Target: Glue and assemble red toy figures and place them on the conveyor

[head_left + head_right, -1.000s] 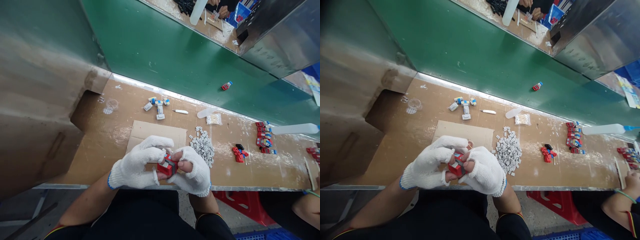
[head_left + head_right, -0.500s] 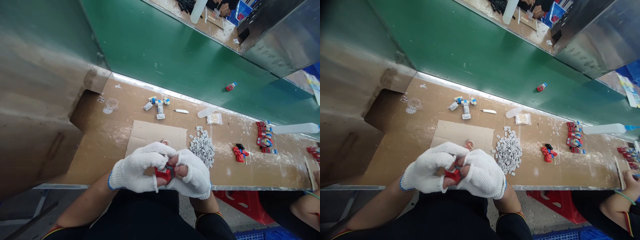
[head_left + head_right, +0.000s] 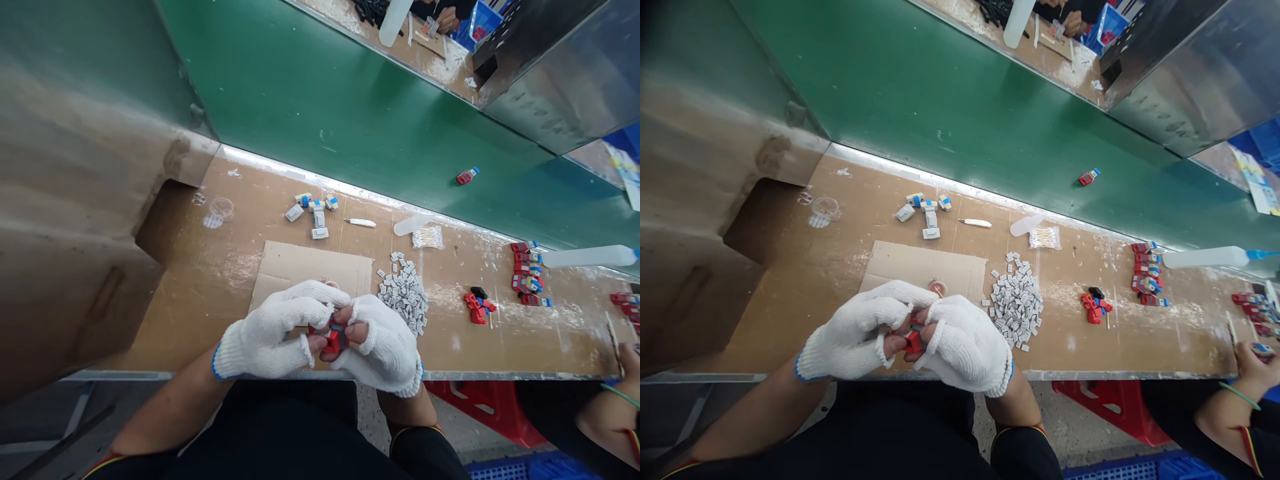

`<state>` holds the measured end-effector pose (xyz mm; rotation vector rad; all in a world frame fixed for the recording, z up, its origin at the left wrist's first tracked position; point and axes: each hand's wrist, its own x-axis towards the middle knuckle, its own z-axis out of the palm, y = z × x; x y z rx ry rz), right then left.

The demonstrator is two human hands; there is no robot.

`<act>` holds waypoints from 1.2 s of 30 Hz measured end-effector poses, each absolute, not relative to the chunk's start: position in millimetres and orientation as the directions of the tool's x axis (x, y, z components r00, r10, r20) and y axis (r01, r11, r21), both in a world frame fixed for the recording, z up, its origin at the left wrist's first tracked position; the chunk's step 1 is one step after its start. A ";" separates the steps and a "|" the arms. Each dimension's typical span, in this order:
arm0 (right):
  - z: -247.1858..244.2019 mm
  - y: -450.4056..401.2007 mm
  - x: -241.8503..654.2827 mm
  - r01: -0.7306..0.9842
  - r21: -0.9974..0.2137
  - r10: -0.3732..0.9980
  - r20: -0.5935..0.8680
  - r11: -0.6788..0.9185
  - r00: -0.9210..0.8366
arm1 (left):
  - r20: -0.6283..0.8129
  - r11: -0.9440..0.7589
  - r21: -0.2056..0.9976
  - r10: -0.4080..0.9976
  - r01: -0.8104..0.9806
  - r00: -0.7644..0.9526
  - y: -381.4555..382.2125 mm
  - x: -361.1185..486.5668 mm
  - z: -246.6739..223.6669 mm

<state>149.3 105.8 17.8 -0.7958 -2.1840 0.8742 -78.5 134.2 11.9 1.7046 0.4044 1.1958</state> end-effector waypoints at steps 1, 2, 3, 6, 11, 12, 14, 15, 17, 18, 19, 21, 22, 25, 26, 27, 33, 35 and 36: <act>16.9 105.6 148.4 0.292 -0.755 0.723 0.326 0.587 -0.610 | 0.533 -0.475 0.845 0.712 -0.246 0.457 134.7 -77.7 13.8; 15.8 105.1 147.6 0.291 -0.760 0.724 0.320 0.581 -0.611 | 0.541 -0.482 0.840 0.710 -0.248 0.452 135.0 -77.1 15.4; 14.4 104.4 146.8 0.290 -0.765 0.727 0.315 0.575 -0.611 | 0.547 -0.490 0.836 0.708 -0.248 0.446 135.2 -76.7 16.4; 9.6 102.9 144.7 0.307 -0.786 0.751 0.277 0.536 -0.600 | 0.538 -0.493 0.841 0.715 -0.225 0.446 134.6 -76.7 15.9; 9.4 107.6 145.3 0.333 -0.790 0.733 0.204 0.515 -0.648 | 0.518 -0.479 0.854 0.738 -0.204 0.433 132.5 -77.4 10.6; 11.2 108.6 146.2 0.331 -0.787 0.722 0.198 0.520 -0.663 | 0.522 -0.485 0.851 0.738 -0.201 0.428 132.3 -77.5 10.7; 15.5 109.2 148.1 0.330 -0.785 0.714 0.194 0.524 -0.673 | 0.523 -0.491 0.849 0.732 -0.196 0.436 132.4 -77.8 12.6; 17.3 108.6 149.0 0.330 -0.787 0.719 0.198 0.522 -0.666 | 0.523 -0.493 0.849 0.727 -0.193 0.444 132.7 -78.0 14.1; 18.9 106.3 150.7 0.331 -0.789 0.737 0.215 0.518 -0.641 | 0.533 -0.512 0.840 0.712 -0.182 0.458 133.8 -78.2 16.7; 18.4 104.9 151.5 0.336 -0.787 0.746 0.222 0.517 -0.628 | 0.538 -0.525 0.834 0.703 -0.172 0.465 134.4 -78.2 17.4; 17.2 103.5 152.3 0.347 -0.783 0.756 0.227 0.517 -0.614 | 0.542 -0.535 0.829 0.695 -0.164 0.472 135.0 -78.1 17.6; 13.5 101.3 154.1 0.383 -0.765 0.775 0.229 0.518 -0.589 | 0.541 -0.541 0.827 0.691 -0.154 0.479 135.7 -77.6 16.2; 11.8 100.5 155.0 0.400 -0.754 0.783 0.235 0.521 -0.576 | 0.533 -0.539 0.830 0.691 -0.145 0.488 135.7 -77.2 14.8; 11.7 98.0 156.9 0.440 -0.737 0.813 0.253 0.513 -0.524 | 0.534 -0.557 0.826 0.726 -0.084 0.433 133.7 -76.1 9.5; 13.9 96.7 157.1 0.449 -0.739 0.829 0.261 0.502 -0.495 | 0.542 -0.570 0.820 0.739 -0.058 0.400 132.8 -75.9 7.9; 17.1 95.3 157.1 0.458 -0.742 0.845 0.275 0.490 -0.459 | 0.552 -0.582 0.813 0.748 -0.036 0.369 131.8 -75.7 6.5; 37.8 90.7 154.0 0.487 -0.548 0.732 0.537 0.680 -0.419 | 0.615 -0.670 0.742 0.691 0.017 0.380 130.9 -78.9 3.2; 39.7 93.8 153.6 0.497 -0.466 0.678 0.573 0.732 -0.461 | 0.619 -0.690 0.723 0.672 0.039 0.406 132.4 -80.2 1.8; 39.6 96.0 153.7 0.501 -0.441 0.662 0.575 0.745 -0.481 | 0.625 -0.699 0.714 0.663 0.043 0.413 133.3 -80.5 0.8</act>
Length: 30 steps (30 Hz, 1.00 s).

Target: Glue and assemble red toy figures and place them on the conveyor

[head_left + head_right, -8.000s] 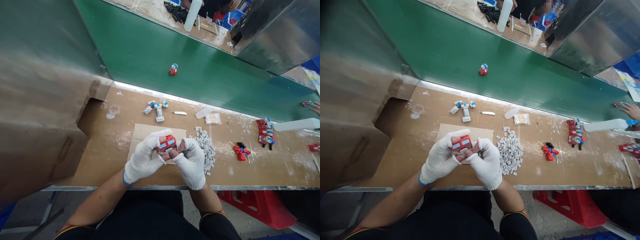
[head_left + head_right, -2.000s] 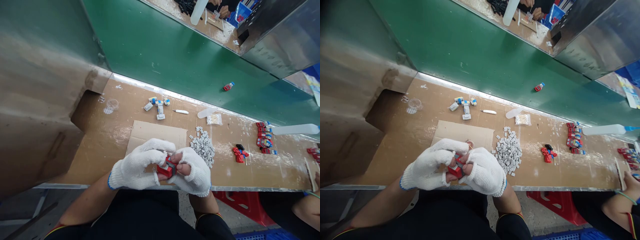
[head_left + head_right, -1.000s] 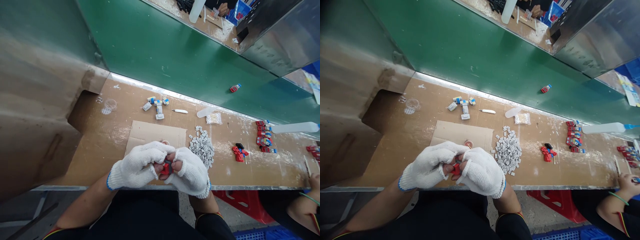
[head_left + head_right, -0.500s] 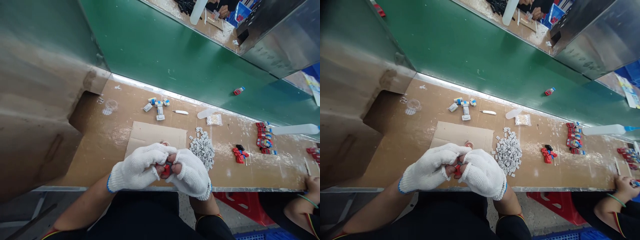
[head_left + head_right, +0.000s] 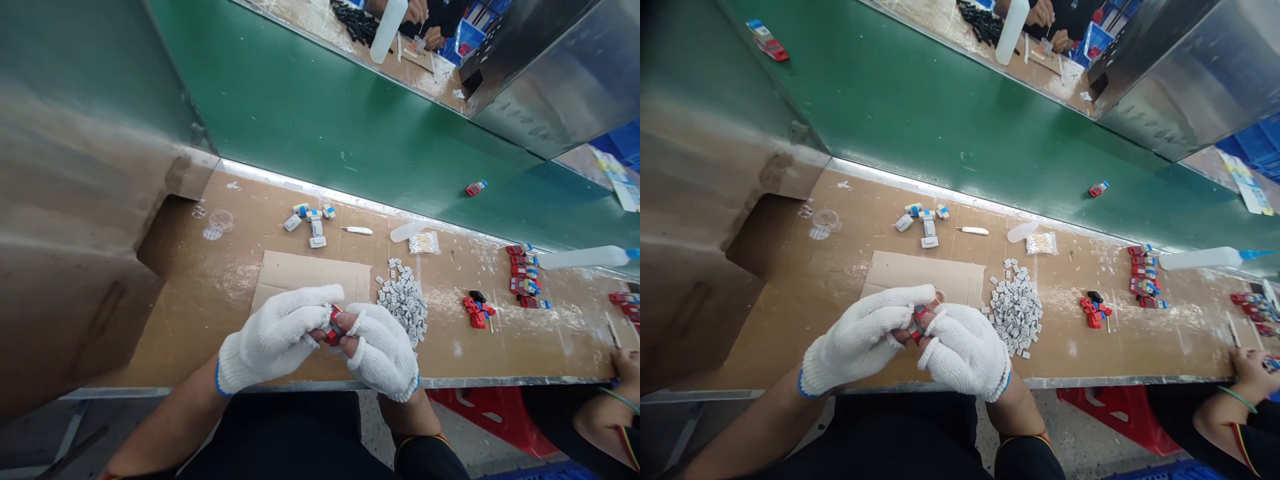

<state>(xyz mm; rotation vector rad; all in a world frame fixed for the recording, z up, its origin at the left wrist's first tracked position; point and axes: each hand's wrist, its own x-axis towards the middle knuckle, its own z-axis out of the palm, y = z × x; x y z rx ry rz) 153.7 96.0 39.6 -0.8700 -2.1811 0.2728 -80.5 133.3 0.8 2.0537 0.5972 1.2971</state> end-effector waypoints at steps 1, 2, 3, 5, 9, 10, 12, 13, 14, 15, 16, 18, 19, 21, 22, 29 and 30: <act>38.9 98.2 153.9 0.503 -0.426 0.656 0.563 0.752 -0.502 | 0.630 -0.706 0.707 0.657 0.045 0.413 134.2 -80.5 -0.5; 37.7 100.3 154.3 0.508 -0.427 0.661 0.542 0.748 -0.518 | 0.633 -0.709 0.704 0.652 0.039 0.417 135.1 -80.3 -1.8; 36.1 102.3 154.5 0.507 -0.439 0.671 0.513 0.741 -0.536 | 0.630 -0.704 0.709 0.653 0.030 0.419 135.8 -79.8 -3.2; 32.1 105.7 154.0 0.498 -0.493 0.700 0.463 0.713 -0.544 | 0.601 -0.657 0.753 0.682 -0.010 0.416 136.5 -78.1 -5.4; 27.9 113.2 146.8 0.434 -0.474 0.637 0.647 0.766 -0.418 | 0.417 -0.334 0.906 0.810 -0.259 0.413 133.7 -70.1 -3.4; 29.0 115.8 144.7 0.434 -0.434 0.597 0.706 0.790 -0.380 | 0.374 -0.233 0.908 0.823 -0.347 0.427 132.7 -67.6 -1.2; 34.1 121.6 143.3 0.448 -0.377 0.549 0.756 0.810 -0.357 | 0.303 -0.066 0.883 0.835 -0.464 0.458 131.8 -64.3 4.1; 37.5 124.5 144.8 0.460 -0.364 0.546 0.755 0.810 -0.364 | 0.273 -0.019 0.874 0.846 -0.486 0.458 132.3 -64.4 6.6; 40.9 127.1 148.4 0.470 -0.358 0.551 0.744 0.807 -0.379 | 0.238 0.008 0.871 0.867 -0.491 0.438 133.5 -66.2 8.5; 43.8 129.5 153.9 0.484 -0.360 0.565 0.728 0.797 -0.389 | 0.203 0.018 0.874 0.894 -0.486 0.398 135.5 -69.8 9.5; 45.9 131.6 161.3 0.502 -0.371 0.587 0.710 0.781 -0.388 | 0.174 0.012 0.883 0.920 -0.469 0.350 138.1 -75.1 9.6; 46.5 135.9 179.4 0.531 -0.415 0.642 0.672 0.739 -0.370 | 0.149 -0.037 0.920 0.954 -0.390 0.261 144.7 -88.9 6.7; 44.9 138.4 188.8 0.533 -0.443 0.668 0.649 0.721 -0.364 | 0.150 -0.069 0.944 0.960 -0.323 0.235 148.5 -96.2 3.9; 38.0 143.8 204.2 0.523 -0.484 0.705 0.580 0.701 -0.408 | 0.168 -0.133 0.976 0.963 -0.170 0.210 156.1 -108.3 -4.0; 33.6 146.4 209.2 0.529 -0.486 0.715 0.541 0.696 -0.444 | 0.176 -0.158 0.982 0.963 -0.100 0.204 159.7 -112.2 -8.9; 15.9 147.5 206.2 0.511 -0.451 0.659 0.277 0.732 -0.699 | 0.120 -0.128 0.987 0.989 0.100 0.086 167.1 -108.7 -45.6; 15.8 146.5 204.5 0.491 -0.460 0.641 0.257 0.740 -0.723 | 0.119 -0.127 0.988 0.989 0.084 0.088 165.5 -107.6 -49.0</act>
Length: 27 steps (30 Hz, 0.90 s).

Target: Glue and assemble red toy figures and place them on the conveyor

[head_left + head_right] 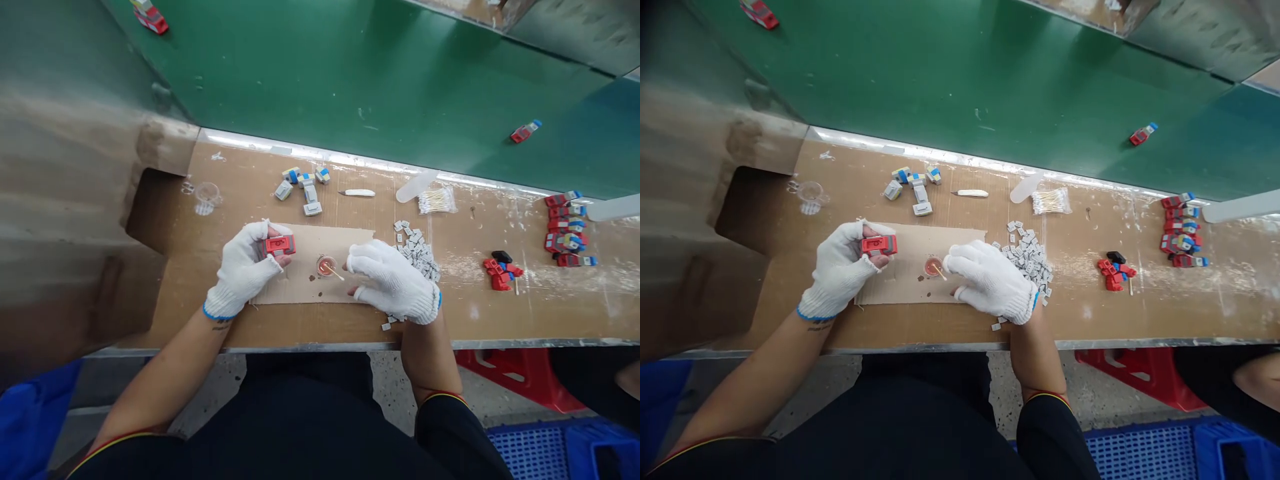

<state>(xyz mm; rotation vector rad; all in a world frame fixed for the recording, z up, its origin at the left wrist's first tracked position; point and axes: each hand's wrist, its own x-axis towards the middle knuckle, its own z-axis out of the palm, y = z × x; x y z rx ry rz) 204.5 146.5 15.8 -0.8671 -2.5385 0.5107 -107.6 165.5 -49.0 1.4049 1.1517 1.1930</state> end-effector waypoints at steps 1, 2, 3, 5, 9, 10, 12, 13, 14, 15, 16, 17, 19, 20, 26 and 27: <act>15.6 145.9 202.9 0.470 -0.469 0.620 0.241 0.748 -0.746 | 0.119 -0.126 0.990 0.988 0.069 0.095 163.7 -106.9 -51.6; 15.2 145.5 201.4 0.447 -0.477 0.599 0.234 0.757 -0.765 | 0.118 -0.124 0.991 0.987 0.055 0.105 161.8 -106.5 -53.4; 14.5 145.6 199.9 0.429 -0.479 0.583 0.237 0.766 -0.777 | 0.113 -0.119 0.992 0.987 0.044 0.114 159.8 -106.2 -54.6; 12.6 146.4 196.9 0.412 -0.468 0.569 0.264 0.782 -0.779 | 0.088 -0.092 0.995 0.988 0.029 0.129 155.9 -105.6 -54.9; 8.5 148.9 190.0 0.438 -0.445 0.596 0.325 0.781 -0.734 | 0.059 -0.055 0.998 0.985 -0.033 0.165 148.5 -102.1 -50.0; 7.3 149.3 187.8 0.456 -0.433 0.610 0.341 0.777 -0.716 | 0.060 -0.053 0.998 0.983 -0.042 0.176 147.0 -101.0 -48.2; 4.2 149.6 182.9 0.503 -0.387 0.631 0.390 0.773 -0.671 | 0.062 -0.054 0.997 0.979 -0.047 0.193 144.9 -99.0 -45.1; 2.4 149.6 180.5 0.526 -0.356 0.636 0.422 0.772 -0.647 | 0.066 -0.059 0.997 0.979 -0.042 0.194 144.3 -98.2 -44.1; 0.4 149.7 178.2 0.545 -0.328 0.635 0.452 0.772 -0.627 | 0.068 -0.064 0.997 0.979 -0.031 0.192 144.1 -97.5 -43.6; -1.6 149.8 176.3 0.554 -0.308 0.629 0.476 0.774 -0.615 | 0.068 -0.066 0.998 0.980 -0.015 0.185 144.4 -96.9 -43.5; -3.6 150.0 174.8 0.555 -0.299 0.624 0.490 0.776 -0.609 | 0.065 -0.067 0.998 0.983 0.006 0.172 145.0 -96.4 -43.7; -5.6 150.3 173.8 0.551 -0.298 0.620 0.495 0.779 -0.609 | 0.055 -0.061 0.998 0.987 0.032 0.154 145.9 -95.8 -44.0; -9.1 151.0 173.3 0.547 -0.316 0.628 0.484 0.775 -0.609 | 0.028 -0.037 0.996 0.993 0.079 0.118 147.9 -94.5 -44.4; -10.8 151.3 173.6 0.547 -0.333 0.638 0.476 0.768 -0.605 | 0.015 -0.025 0.996 0.994 0.091 0.105 148.9 -93.7 -44.2; -18.5 151.5 176.9 0.515 -0.471 0.694 0.401 0.716 -0.598 | 0.001 -0.013 0.996 0.991 0.089 0.135 151.9 -91.3 -40.0; -18.9 151.4 177.1 0.494 -0.496 0.692 0.391 0.714 -0.607 | 0.002 -0.016 0.995 0.990 0.096 0.142 152.3 -91.5 -39.6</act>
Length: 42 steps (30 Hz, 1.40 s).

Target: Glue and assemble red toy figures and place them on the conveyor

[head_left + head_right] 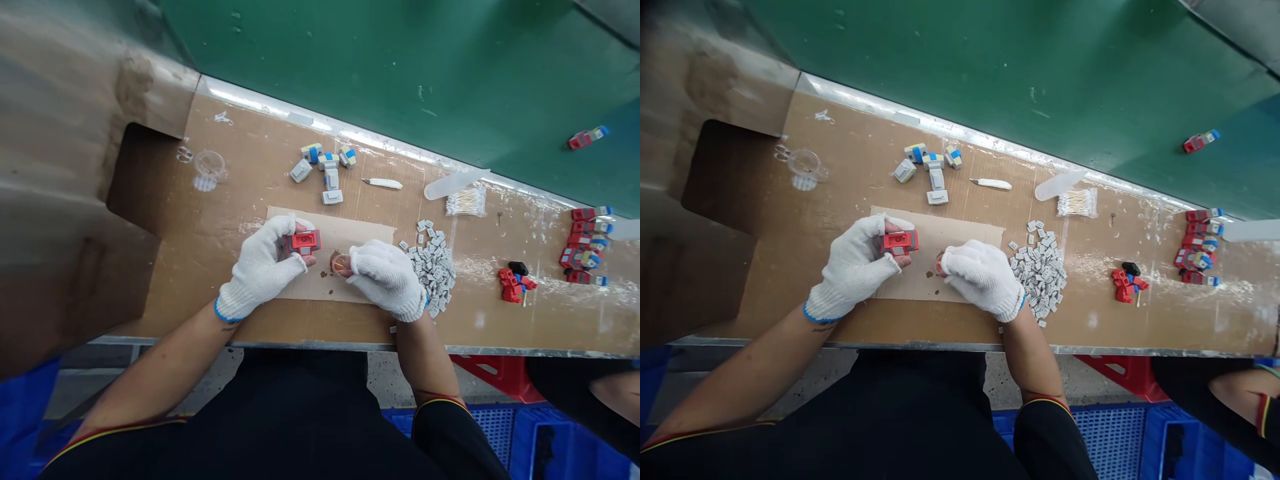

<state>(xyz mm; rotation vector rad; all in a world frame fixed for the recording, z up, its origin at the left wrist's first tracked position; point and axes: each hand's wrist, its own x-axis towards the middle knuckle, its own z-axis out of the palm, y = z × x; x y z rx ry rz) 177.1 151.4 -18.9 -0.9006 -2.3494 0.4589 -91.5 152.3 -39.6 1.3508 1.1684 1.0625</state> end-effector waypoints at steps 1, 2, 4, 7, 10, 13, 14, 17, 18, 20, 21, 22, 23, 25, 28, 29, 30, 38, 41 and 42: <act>-18.9 151.4 177.1 0.476 -0.519 0.691 0.382 0.710 -0.614 | 0.000 -0.015 0.994 0.989 0.104 0.148 152.6 -91.7 -39.3; -18.3 151.4 177.2 0.461 -0.539 0.691 0.374 0.705 -0.619 | -0.005 -0.012 0.994 0.988 0.113 0.153 152.9 -92.0 -39.3; -15.7 151.4 177.7 0.451 -0.565 0.698 0.360 0.691 -0.619 | -0.011 -0.009 0.993 0.987 0.121 0.160 152.8 -92.5 -40.2; -8.7 150.4 180.3 0.493 -0.596 0.754 0.335 0.634 -0.565 | 0.027 -0.045 0.990 0.990 0.132 0.141 149.5 -93.3 -44.4; -1.8 147.1 185.3 0.537 -0.684 0.858 0.283 0.494 -0.428 | 0.091 -0.109 0.980 0.989 0.164 0.113 143.1 -93.6 -50.4; 0.3 141.7 189.1 0.465 -0.819 0.935 0.231 0.336 -0.269 | 0.171 -0.183 0.977 0.979 0.108 0.111 137.1 -91.4 -51.7; 0.0 139.7 189.2 0.410 -0.858 0.946 0.238 0.310 -0.219 | 0.195 -0.206 0.975 0.974 0.087 0.117 135.8 -90.0 -50.2; -1.0 134.3 184.3 0.228 -0.910 0.938 0.338 0.347 -0.080 | 0.237 -0.258 0.961 0.953 0.097 0.188 133.6 -85.2 -41.2; -0.8 132.7 181.2 0.175 -0.909 0.925 0.378 0.378 -0.037 | 0.243 -0.272 0.955 0.945 0.116 0.218 133.1 -83.8 -37.7; 0.5 129.9 173.6 0.089 -0.900 0.903 0.430 0.426 0.020 | 0.260 -0.302 0.943 0.932 0.144 0.253 132.0 -81.9 -32.0; 1.3 128.7 169.9 0.058 -0.898 0.898 0.439 0.437 0.031 | 0.262 -0.309 0.938 0.928 0.157 0.264 131.4 -81.4 -30.0; 1.9 127.5 166.4 0.039 -0.897 0.897 0.442 0.440 0.033 | 0.259 -0.313 0.934 0.926 0.174 0.273 130.8 -81.2 -28.6; 2.2 126.5 163.5 0.032 -0.896 0.896 0.444 0.443 0.031 | 0.251 -0.312 0.930 0.925 0.195 0.285 130.3 -81.3 -27.9; 2.1 125.2 159.4 0.054 -0.893 0.894 0.449 0.447 0.012 | 0.245 -0.322 0.919 0.918 0.226 0.312 129.6 -82.1 -27.8; 1.0 125.4 156.3 0.102 -0.887 0.892 0.451 0.451 -0.025 | 0.287 -0.372 0.900 0.898 0.226 0.333 128.8 -83.4 -29.4; 1.0 126.1 155.5 0.100 -0.888 0.893 0.448 0.450 -0.037 | 0.302 -0.388 0.893 0.892 0.229 0.336 128.5 -83.6 -30.0; 1.3 127.0 154.5 0.087 -0.891 0.895 0.444 0.446 -0.047 | 0.311 -0.401 0.885 0.888 0.237 0.340 128.1 -83.8 -30.5; 8.6 132.3 146.0 0.003 -0.910 0.904 0.411 0.414 -0.115 | 0.403 -0.490 0.851 0.840 0.191 0.362 127.6 -83.1 -29.8; 9.3 131.7 146.8 0.025 -0.911 0.907 0.405 0.411 -0.117 | 0.406 -0.488 0.855 0.841 0.177 0.358 128.1 -83.3 -29.0; 9.5 131.5 147.2 0.031 -0.911 0.907 0.406 0.412 -0.115 | 0.402 -0.485 0.856 0.842 0.179 0.359 128.1 -83.5 -28.8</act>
